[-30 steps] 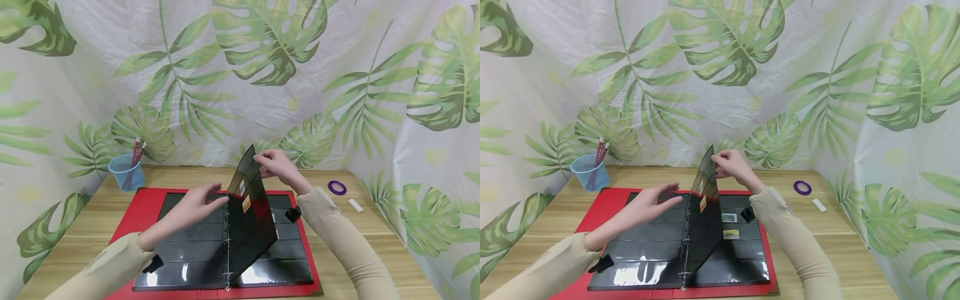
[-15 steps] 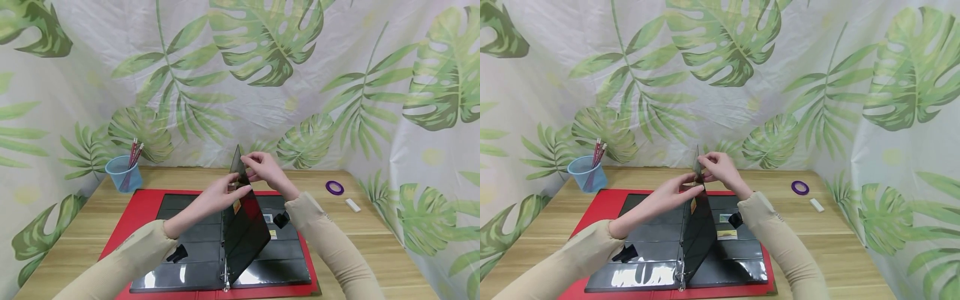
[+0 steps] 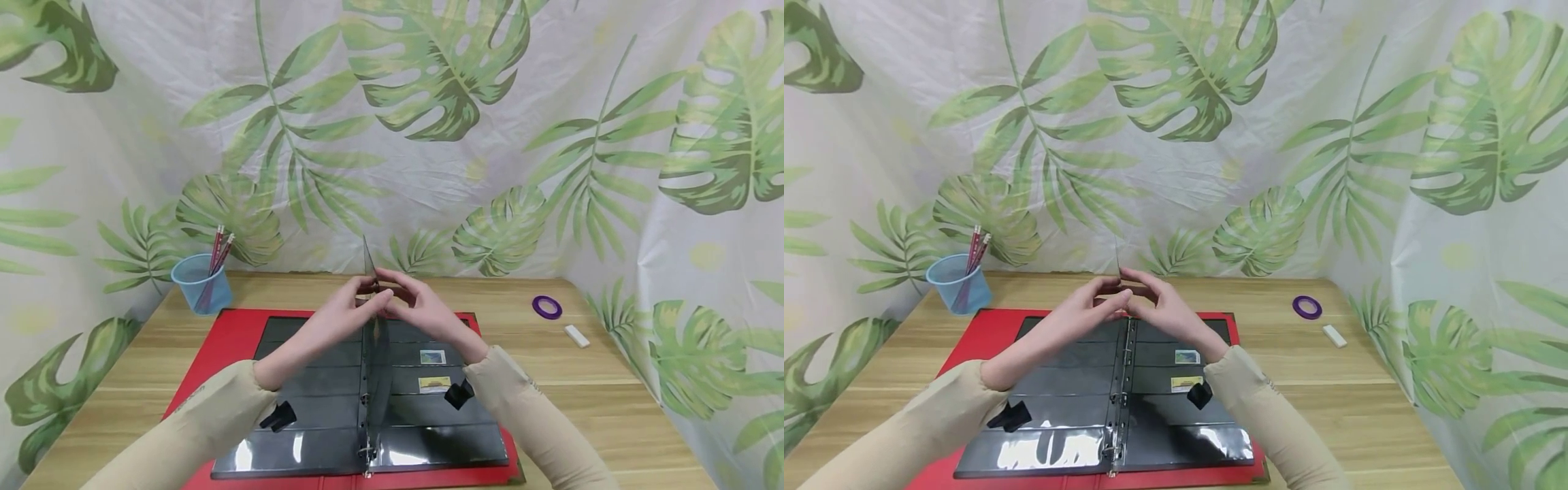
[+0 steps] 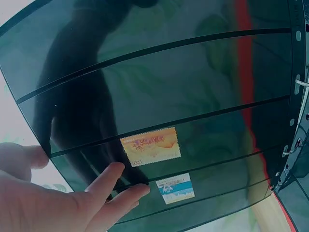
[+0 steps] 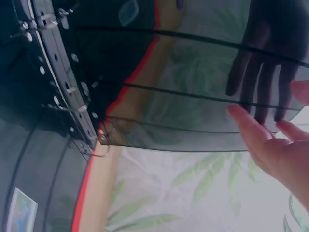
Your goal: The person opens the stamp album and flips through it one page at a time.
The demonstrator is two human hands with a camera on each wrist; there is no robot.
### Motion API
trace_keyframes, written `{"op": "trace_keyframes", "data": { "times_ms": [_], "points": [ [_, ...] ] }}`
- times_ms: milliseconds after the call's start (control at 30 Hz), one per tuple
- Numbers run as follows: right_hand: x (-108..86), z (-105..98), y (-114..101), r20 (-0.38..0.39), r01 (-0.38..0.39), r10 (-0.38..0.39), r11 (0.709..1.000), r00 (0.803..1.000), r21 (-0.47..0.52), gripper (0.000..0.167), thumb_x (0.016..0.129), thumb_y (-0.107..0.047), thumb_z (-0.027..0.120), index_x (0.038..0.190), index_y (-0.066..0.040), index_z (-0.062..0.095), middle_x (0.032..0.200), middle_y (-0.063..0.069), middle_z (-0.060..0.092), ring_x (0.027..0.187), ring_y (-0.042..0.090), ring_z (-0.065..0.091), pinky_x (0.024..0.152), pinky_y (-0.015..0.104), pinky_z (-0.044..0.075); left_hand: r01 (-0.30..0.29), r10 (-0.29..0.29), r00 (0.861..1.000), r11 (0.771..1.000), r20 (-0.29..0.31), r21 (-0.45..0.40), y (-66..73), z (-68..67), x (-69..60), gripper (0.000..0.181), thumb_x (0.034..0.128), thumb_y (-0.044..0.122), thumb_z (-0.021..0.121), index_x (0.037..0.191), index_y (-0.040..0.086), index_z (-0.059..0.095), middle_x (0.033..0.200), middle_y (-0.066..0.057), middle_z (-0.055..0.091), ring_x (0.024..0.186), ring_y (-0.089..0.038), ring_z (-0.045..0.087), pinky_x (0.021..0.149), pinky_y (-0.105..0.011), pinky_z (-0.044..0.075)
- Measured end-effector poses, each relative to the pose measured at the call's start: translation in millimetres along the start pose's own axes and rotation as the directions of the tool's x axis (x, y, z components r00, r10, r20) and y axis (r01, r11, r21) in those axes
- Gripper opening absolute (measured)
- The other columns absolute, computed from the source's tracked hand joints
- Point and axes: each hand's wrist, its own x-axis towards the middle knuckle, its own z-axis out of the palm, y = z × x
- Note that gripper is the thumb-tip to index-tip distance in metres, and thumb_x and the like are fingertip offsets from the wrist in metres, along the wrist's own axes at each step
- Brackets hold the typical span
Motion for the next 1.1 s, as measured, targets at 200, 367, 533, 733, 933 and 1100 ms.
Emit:
{"op": "trace_keyframes", "data": {
  "times_ms": [200, 367, 533, 733, 933, 1100],
  "points": [
    [0.3, 18.5, 9.0, -0.015, 0.042, -0.041, 0.998, 0.999, 0.037, 0.064, 0.098, -0.006, 0.058, 0.156, -0.007, 0.03, 0.162, 0.013, 0.03, 0.148, 0.034, 0.035, 0.101, 0.027, 0.052, 0.024, -0.025, 1.0, 0.996, -0.007, -0.088, -5.3, -8.9, -6.1, 0.063, 0.1024, 0.035, 0.052, 0.15, -0.001, 0.031, 0.152, -0.021, 0.039, 0.135, -0.037, 0.05, 0.106, -0.042, 0.05],
    [3.8, 33.3, 13.8, -0.028, 0.104, -0.103, 0.994, 0.994, 0.037, 0.064, 0.097, 0.003, 0.056, 0.155, -0.005, 0.031, 0.16, 0.016, 0.032, 0.148, 0.033, 0.035, 0.1, 0.03, 0.054, 0.047, -0.048, 0.998, 0.997, -0.028, -0.066, -8.5, -17.1, -12.8, 0.056, 0.1024, 0.027, 0.049, 0.148, -0.002, 0.032, 0.15, -0.022, 0.039, 0.131, -0.036, 0.052, 0.104, -0.043, 0.051],
    [5.2, 41.7, 15.5, -0.024, 0.105, -0.105, 0.995, 0.994, -0.003, 0.062, 0.096, -0.002, 0.06, 0.153, -0.008, 0.036, 0.16, 0.011, 0.033, 0.148, 0.031, 0.036, 0.104, 0.034, 0.052, 0.065, -0.068, 0.997, 0.996, -0.037, -0.069, -12.1, -28.2, -22.3, 0.051, 0.1034, 0.02, 0.041, 0.147, -0.004, 0.031, 0.151, -0.026, 0.038, 0.132, -0.037, 0.05, 0.096, -0.04, 0.052],
    [-0.3, 38.9, 25.1, -0.026, 0.05, -0.053, 0.995, 0.998, -0.088, 0.058, 0.095, -0.01, 0.066, 0.149, -0.008, 0.044, 0.158, 0.01, 0.038, 0.144, 0.035, 0.041, 0.105, 0.045, 0.051, 0.061, -0.061, 0.994, 0.998, -0.089, 0.002, -23.8, -45.3, -37.0, 0.051, 0.1033, 0.014, 0.04, 0.148, -0.007, 0.028, 0.149, -0.031, 0.04, 0.139, -0.042, 0.042, 0.1, -0.047, 0.047],
    [-16.0, 26.1, 42.8, -0.056, 0.005, -0.017, 0.978, 0.998, -0.21, 0.058, 0.093, -0.013, 0.07, 0.146, -0.011, 0.047, 0.157, 0.008, 0.041, 0.143, 0.031, 0.043, 0.105, 0.054, 0.047, 0.098, -0.09, 0.991, 0.992, -0.101, 0.081, -49.5, -67.5, -50.4, 0.055, 0.1021, 0.009, 0.037, 0.149, -0.014, 0.02, 0.15, -0.039, 0.032, 0.141, -0.051, 0.034, 0.112, -0.064, 0.035],
    [-33.6, 8.7, 65.9, -0.069, -0.043, 0.022, 0.949, 0.997, -0.312, 0.059, 0.093, -0.017, 0.07, 0.147, -0.009, 0.047, 0.157, 0.013, 0.04, 0.142, 0.033, 0.044, 0.106, 0.058, 0.045, 0.149, -0.135, 0.985, 0.977, -0.104, 0.15, -73.7, -82.5, -60.1, 0.058, 0.1006, 0.005, 0.039, 0.147, -0.02, 0.016, 0.15, -0.044, 0.026, 0.14, -0.057, 0.03, 0.11, -0.065, 0.036]
  ]
}}
